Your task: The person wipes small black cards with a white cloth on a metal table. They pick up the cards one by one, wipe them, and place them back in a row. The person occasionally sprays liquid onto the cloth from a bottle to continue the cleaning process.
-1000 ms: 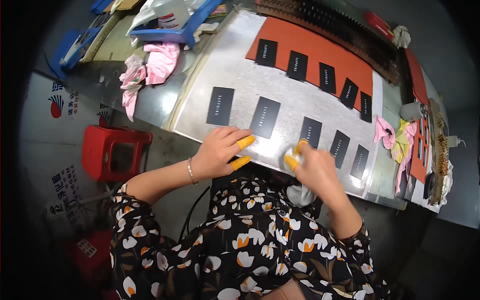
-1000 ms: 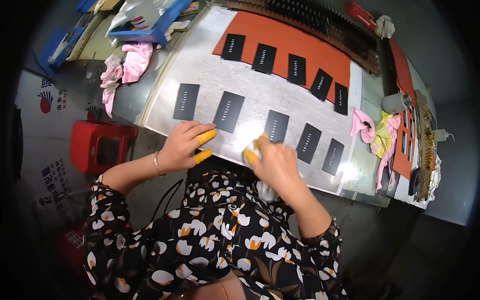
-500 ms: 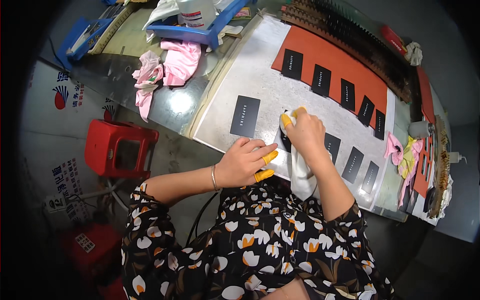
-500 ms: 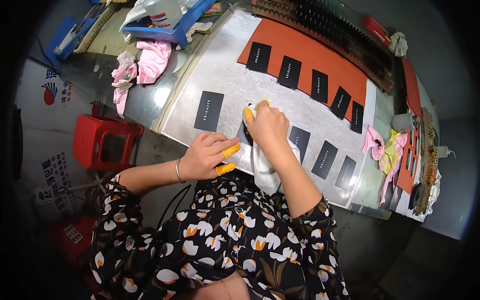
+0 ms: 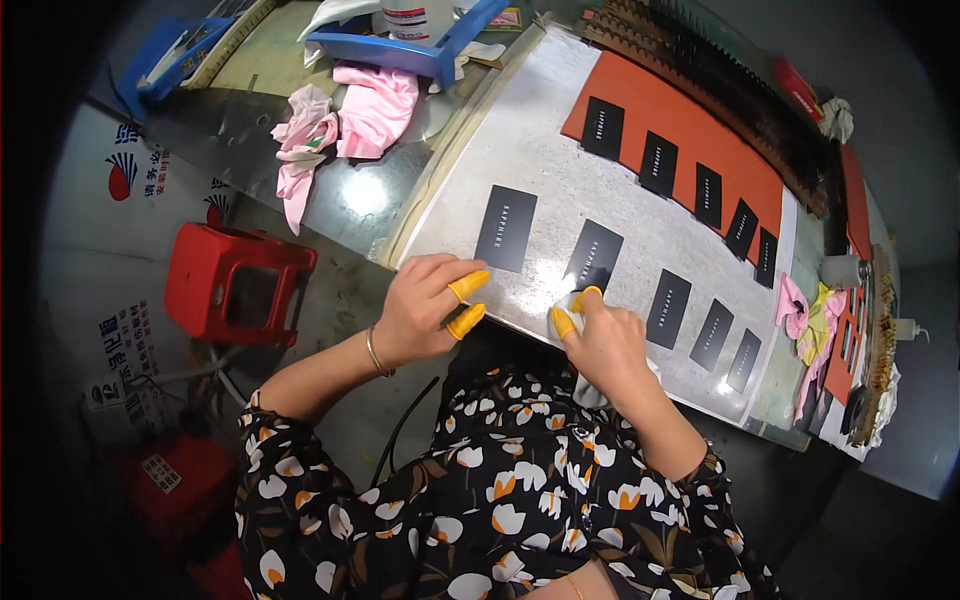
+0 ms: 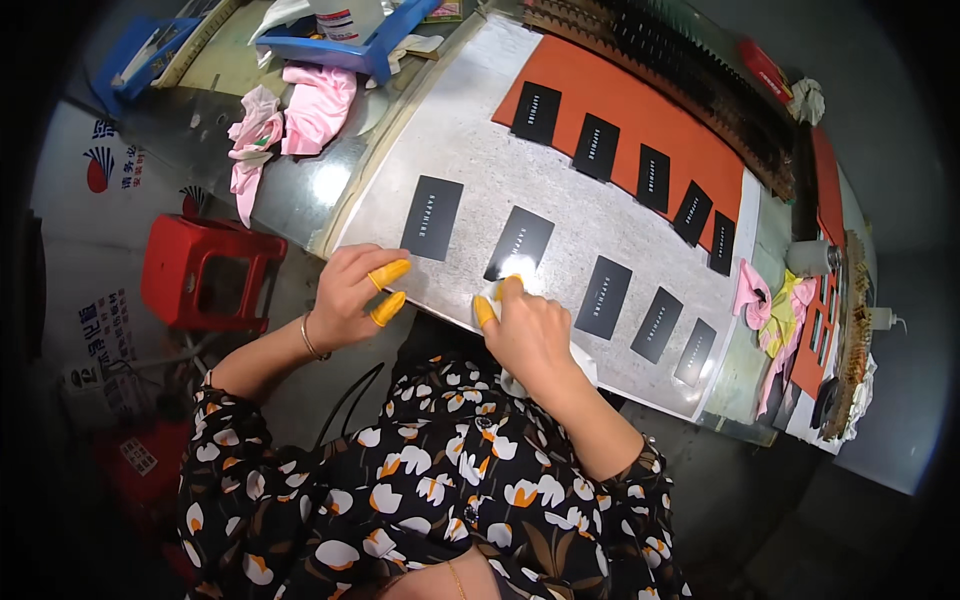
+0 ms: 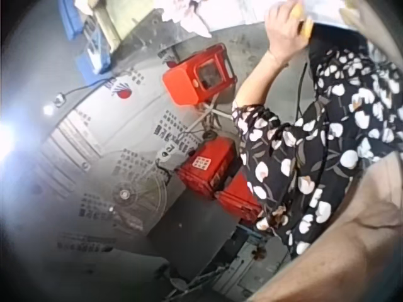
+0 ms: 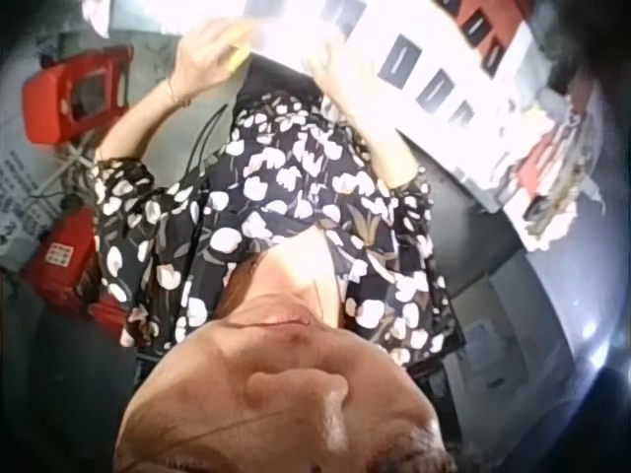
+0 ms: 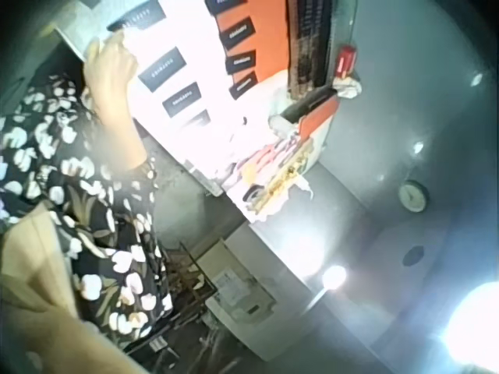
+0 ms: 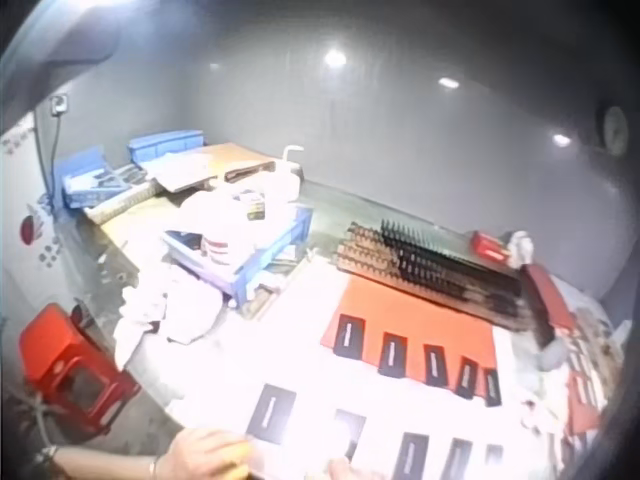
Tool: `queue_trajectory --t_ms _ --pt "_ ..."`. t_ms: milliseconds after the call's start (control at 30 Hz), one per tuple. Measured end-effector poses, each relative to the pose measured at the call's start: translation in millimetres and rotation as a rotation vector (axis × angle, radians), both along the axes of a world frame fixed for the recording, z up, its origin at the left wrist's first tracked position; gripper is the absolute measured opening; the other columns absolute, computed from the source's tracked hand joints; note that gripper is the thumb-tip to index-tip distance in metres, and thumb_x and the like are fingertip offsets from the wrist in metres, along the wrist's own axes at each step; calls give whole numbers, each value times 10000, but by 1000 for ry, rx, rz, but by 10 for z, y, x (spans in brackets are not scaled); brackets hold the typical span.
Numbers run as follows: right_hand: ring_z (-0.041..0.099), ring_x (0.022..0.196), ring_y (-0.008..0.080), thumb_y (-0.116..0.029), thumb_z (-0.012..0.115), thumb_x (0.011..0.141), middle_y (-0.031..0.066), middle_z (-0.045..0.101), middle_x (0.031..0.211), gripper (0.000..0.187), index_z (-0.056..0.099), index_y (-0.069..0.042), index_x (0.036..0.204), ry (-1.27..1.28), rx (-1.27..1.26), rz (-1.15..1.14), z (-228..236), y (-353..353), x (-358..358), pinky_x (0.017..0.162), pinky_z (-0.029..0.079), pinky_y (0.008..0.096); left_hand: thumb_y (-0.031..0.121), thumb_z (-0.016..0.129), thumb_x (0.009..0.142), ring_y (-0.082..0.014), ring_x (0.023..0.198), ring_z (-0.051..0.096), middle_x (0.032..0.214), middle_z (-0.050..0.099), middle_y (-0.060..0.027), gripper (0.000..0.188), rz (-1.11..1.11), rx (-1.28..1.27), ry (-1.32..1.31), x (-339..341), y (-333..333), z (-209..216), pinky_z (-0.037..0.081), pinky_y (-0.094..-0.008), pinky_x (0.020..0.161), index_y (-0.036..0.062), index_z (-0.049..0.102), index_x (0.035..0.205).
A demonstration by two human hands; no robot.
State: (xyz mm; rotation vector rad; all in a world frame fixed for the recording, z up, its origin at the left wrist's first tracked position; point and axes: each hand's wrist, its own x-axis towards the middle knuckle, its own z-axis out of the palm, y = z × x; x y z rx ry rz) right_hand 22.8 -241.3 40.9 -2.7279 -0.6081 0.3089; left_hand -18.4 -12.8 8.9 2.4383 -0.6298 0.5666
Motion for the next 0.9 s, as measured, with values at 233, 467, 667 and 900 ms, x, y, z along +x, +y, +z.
queue_trajectory --t_ms 233,467,667,900 --pt "594 675 395 -239 571 751 215 607 689 261 560 -16 886 23 82 144 433 458 479 634 457 465 167 675 648 -231 941 522 1104 569 -55 385 10 80 -11 -36 119 -2 408 -337 765 46 581 1001" --pt "606 783 380 -317 587 762 224 627 804 337 599 -2 881 -73 86 0 -62 999 1027 696 466 462 193 681 644 -214 914 533 1126 573 -47 405 23 151 12 -27 76 -35 394 -339 771 59 590 1014" --pt "613 677 393 -265 591 755 235 613 705 313 557 43 801 -79 133 44 -163 1018 753 636 491 449 189 661 668 -208 909 540 1140 575 -47 345 43 159 -22 -52 91 -45 393 -339 742 42 605 976" --pt "614 598 358 -240 590 756 209 609 650 277 541 32 765 -85 223 87 -206 875 387 549 492 435 117 651 697 -249 841 578 1003 626 -82 285 74 -12 -37 -17 69 -72 431 -348 732 31 610 966"
